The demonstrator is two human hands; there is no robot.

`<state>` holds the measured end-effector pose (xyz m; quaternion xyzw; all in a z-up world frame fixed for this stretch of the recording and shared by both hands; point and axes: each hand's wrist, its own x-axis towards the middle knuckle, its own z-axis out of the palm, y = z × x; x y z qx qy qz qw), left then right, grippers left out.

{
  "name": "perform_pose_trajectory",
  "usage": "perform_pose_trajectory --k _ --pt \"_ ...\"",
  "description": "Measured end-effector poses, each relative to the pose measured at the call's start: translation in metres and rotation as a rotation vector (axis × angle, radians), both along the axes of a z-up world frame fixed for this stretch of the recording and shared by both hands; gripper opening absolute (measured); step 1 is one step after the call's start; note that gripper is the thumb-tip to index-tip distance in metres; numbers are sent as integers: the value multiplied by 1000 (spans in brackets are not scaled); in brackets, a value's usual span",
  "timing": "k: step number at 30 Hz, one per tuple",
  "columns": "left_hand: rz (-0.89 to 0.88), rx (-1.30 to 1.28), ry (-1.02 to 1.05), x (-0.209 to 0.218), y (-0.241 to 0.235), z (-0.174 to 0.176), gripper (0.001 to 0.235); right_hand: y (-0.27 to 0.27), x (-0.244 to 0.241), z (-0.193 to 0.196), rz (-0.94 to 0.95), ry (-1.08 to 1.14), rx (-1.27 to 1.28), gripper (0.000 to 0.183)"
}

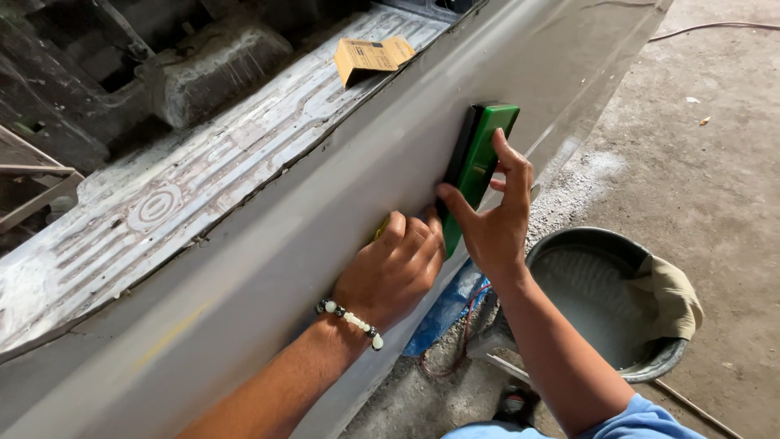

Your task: The person uses a green sanding block to sand the side panel of a gray car. They repeatedly rub the block over the surface, occasionally wiping the area with a yellow cloth. The work focuses on the lower side panel near the wheel well.

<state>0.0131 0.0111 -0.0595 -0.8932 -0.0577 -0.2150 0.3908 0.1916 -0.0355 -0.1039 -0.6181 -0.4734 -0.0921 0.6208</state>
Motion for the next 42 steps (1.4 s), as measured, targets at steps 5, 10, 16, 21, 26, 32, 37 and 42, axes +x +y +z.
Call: perform_pose_trajectory --k 5,10,16,21,26,32,37,42 --pt "-45 -59 -43 1 0 2 23 -2 0 -7 19 -50 41 80" --pt "-94 -141 -77 2 1 4 17 22 51 15 -68 -140 35 72" --pt "-106 -156 -22 1 1 7 18 18 32 12 -13 -217 140 63" --pt "48 97 -173 -10 1 54 17 43 82 29 -51 -50 49 66" --pt "42 -54 -286 -15 2 68 9 16 20 40 13 -281 107 72" --pt "-9 -103 -324 -15 0 79 22 31 49 64 -36 -261 114 73" --pt "-60 -226 -309 -17 -1 80 17 11 6 48 -5 -411 144 78" --pt "-24 -144 -268 -15 3 84 5 32 53 40 -142 -130 16 71"
